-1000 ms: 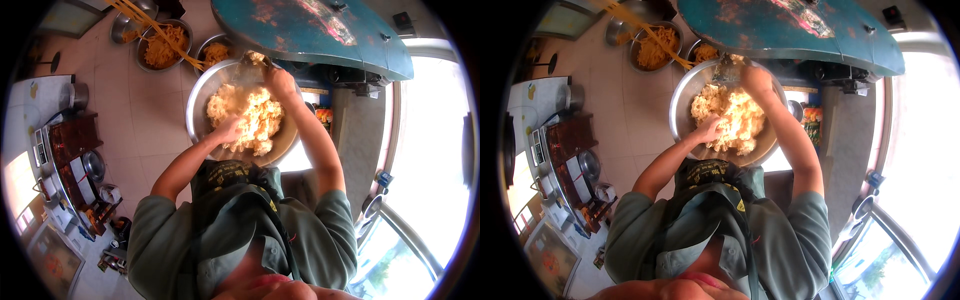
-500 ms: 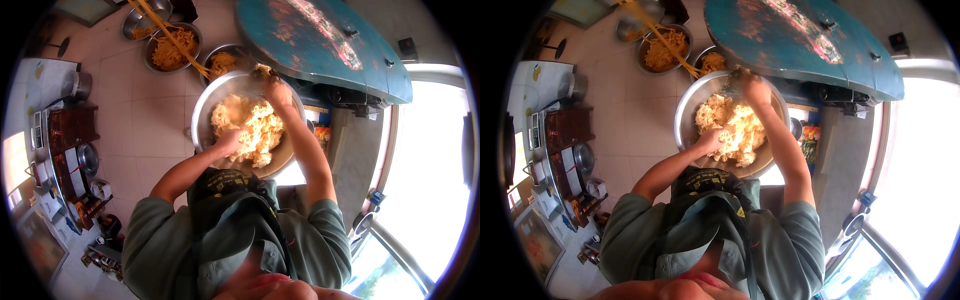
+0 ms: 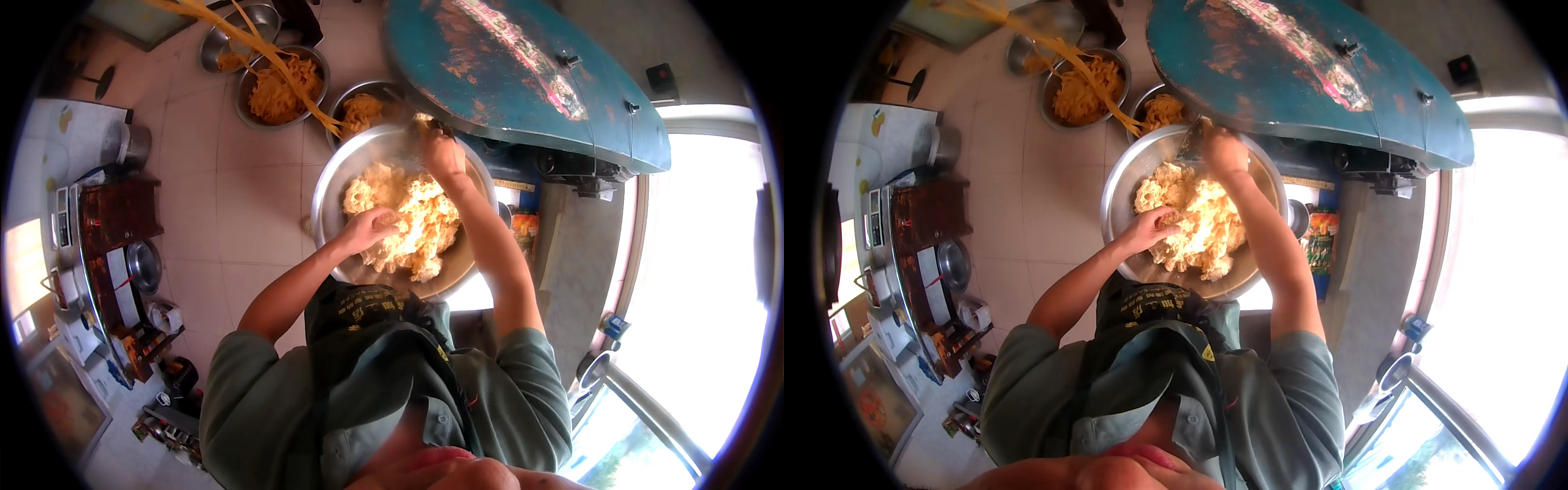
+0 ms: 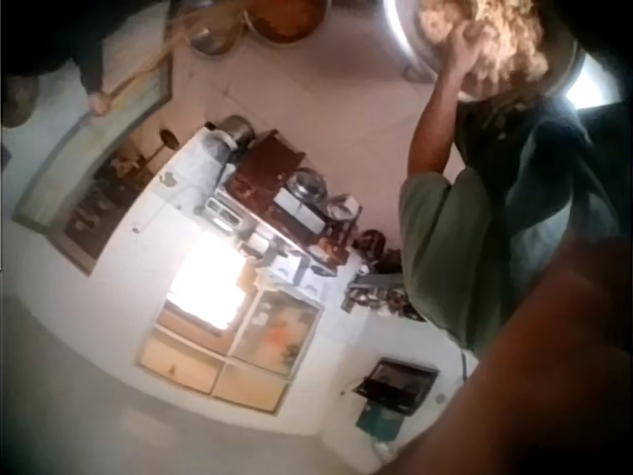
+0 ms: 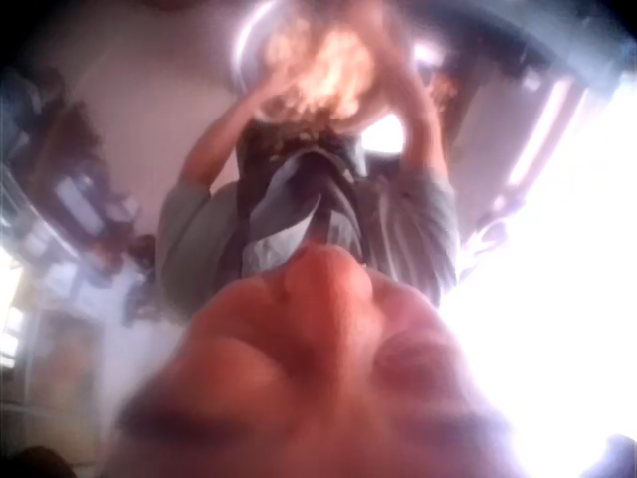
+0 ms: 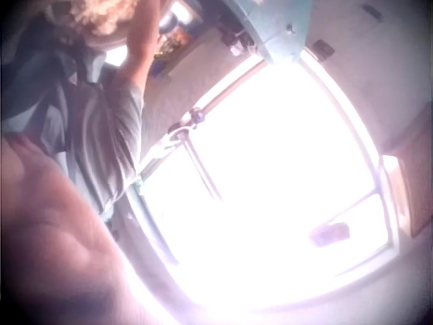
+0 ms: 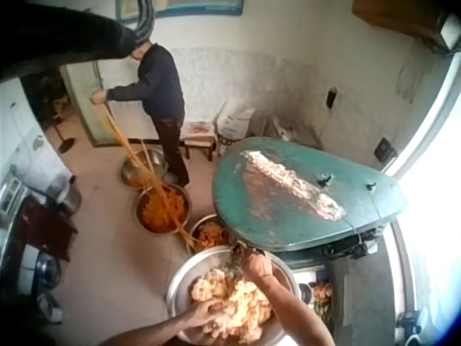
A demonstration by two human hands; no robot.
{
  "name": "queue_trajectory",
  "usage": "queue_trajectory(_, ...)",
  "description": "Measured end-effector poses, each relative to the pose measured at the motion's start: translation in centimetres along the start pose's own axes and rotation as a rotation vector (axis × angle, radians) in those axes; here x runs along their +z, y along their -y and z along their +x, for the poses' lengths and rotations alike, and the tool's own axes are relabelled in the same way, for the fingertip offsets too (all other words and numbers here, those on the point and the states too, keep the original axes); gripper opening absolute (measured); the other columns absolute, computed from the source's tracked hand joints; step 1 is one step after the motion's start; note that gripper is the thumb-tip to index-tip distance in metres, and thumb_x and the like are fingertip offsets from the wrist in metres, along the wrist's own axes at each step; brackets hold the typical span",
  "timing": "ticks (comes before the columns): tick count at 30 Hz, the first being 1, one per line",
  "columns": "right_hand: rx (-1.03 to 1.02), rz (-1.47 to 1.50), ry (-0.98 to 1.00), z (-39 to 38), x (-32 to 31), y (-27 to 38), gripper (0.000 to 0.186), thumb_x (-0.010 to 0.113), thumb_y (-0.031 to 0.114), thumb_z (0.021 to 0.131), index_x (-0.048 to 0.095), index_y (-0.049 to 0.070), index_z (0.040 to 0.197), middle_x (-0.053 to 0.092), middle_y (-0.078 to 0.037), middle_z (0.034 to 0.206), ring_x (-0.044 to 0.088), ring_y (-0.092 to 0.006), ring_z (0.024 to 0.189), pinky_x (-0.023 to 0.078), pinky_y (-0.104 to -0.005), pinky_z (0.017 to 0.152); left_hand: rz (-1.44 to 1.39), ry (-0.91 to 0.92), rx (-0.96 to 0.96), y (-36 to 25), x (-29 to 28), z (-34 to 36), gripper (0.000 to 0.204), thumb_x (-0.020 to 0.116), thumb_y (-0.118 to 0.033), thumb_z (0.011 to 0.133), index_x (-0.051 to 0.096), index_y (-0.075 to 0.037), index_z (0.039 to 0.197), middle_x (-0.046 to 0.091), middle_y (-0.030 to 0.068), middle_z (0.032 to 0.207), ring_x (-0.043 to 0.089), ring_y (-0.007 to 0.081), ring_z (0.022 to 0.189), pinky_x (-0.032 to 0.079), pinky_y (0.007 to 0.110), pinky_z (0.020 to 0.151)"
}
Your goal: The person kneads a large mass of dough in a metal bowl using both hands. They repeatedly fold, press, and turn the dough to mix it thoroughly.
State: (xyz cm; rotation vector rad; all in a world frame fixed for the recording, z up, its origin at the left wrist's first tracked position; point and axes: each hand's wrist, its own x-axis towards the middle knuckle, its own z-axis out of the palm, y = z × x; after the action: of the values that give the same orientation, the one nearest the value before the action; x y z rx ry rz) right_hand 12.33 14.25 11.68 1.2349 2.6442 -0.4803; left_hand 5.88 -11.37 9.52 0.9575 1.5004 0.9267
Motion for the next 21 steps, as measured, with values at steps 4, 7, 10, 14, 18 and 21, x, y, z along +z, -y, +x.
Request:
queue_trajectory(4, -0.015, 0.166, -0.073, -3.9, -3.6, 1.4, 0.034, 0.042, 0.031, 0.102, 0.060, 0.003, 0.105, 0.070, -0.028, 0.098, 0.069, -0.0469, 0.086, 0.056, -0.0530, 0.080, -0.283, -0.010, -0.123, 1.8, 1.1, -0.1, 0.064, 0.073, -0.031, 0.094, 0.046, 0.008, 0.138, 0.059, 0.0157, 0.128, 0.064, 0.0194, 0.109, 0.054, 0.031, 0.086)
queue_trajectory(7, -0.255, 0.202, -0.417, -3.2, -1.0, 0.5, 0.038, 0.040, 0.033, 0.103, 0.059, 0.001, 0.114, 0.070, -0.026, 0.106, 0.069, -0.0464, 0.087, 0.055, -0.0534, 0.081, -0.366, -0.019, -0.080, 2.5, 1.7, 0.5, 0.060, 0.069, -0.020, 0.096, 0.043, 0.008, 0.142, 0.056, 0.0154, 0.134, 0.062, 0.0198, 0.113, 0.055, 0.031, 0.088)
queue_trajectory(10, -0.144, 0.058, -0.098, 0.1, -1.1, -0.1, 0.046, 0.039, 0.039, 0.103, 0.061, 0.000, 0.113, 0.070, -0.030, 0.095, 0.069, -0.0456, 0.084, 0.055, -0.0530, 0.078, -0.300, -0.029, -0.054, 1.3, 1.9, 2.0, 0.061, 0.068, -0.018, 0.093, 0.043, 0.008, 0.142, 0.054, 0.0224, 0.138, 0.065, 0.0253, 0.112, 0.057, 0.032, 0.086)
queue_trajectory(14, -0.027, -0.009, -0.061, -2.4, -1.3, -1.3, 0.032, 0.048, 0.019, 0.099, 0.056, 0.011, 0.128, 0.071, -0.020, 0.103, 0.072, -0.0357, 0.086, 0.058, -0.0462, 0.070, -0.054, -0.177, 0.094, -6.3, 0.4, 5.3, 0.058, 0.058, -0.001, 0.094, 0.037, 0.000, 0.148, 0.045, 0.0202, 0.148, 0.057, 0.0327, 0.126, 0.055, 0.038, 0.100)
queue_trajectory(18, -0.065, 0.014, -0.089, -6.0, -4.8, -3.2, 0.033, 0.047, 0.025, 0.100, 0.056, 0.012, 0.129, 0.071, -0.018, 0.098, 0.072, -0.0353, 0.085, 0.058, -0.0453, 0.070, 0.600, -0.269, 0.359, -9.0, -1.3, 11.5, 0.065, 0.059, -0.003, 0.089, 0.035, -0.003, 0.149, 0.043, 0.0249, 0.148, 0.042, 0.0425, 0.137, 0.042, 0.044, 0.114)
queue_trajectory(21, -0.078, 0.061, -0.100, -7.0, -4.9, -5.1, 0.029, 0.048, 0.030, 0.101, 0.062, 0.012, 0.120, 0.071, -0.018, 0.091, 0.071, -0.0354, 0.080, 0.057, -0.0464, 0.069, 0.672, -0.238, 0.206, -8.1, -0.6, 12.4, 0.063, 0.061, -0.004, 0.089, 0.038, -0.004, 0.148, 0.045, 0.0232, 0.145, 0.047, 0.0408, 0.132, 0.047, 0.043, 0.108)
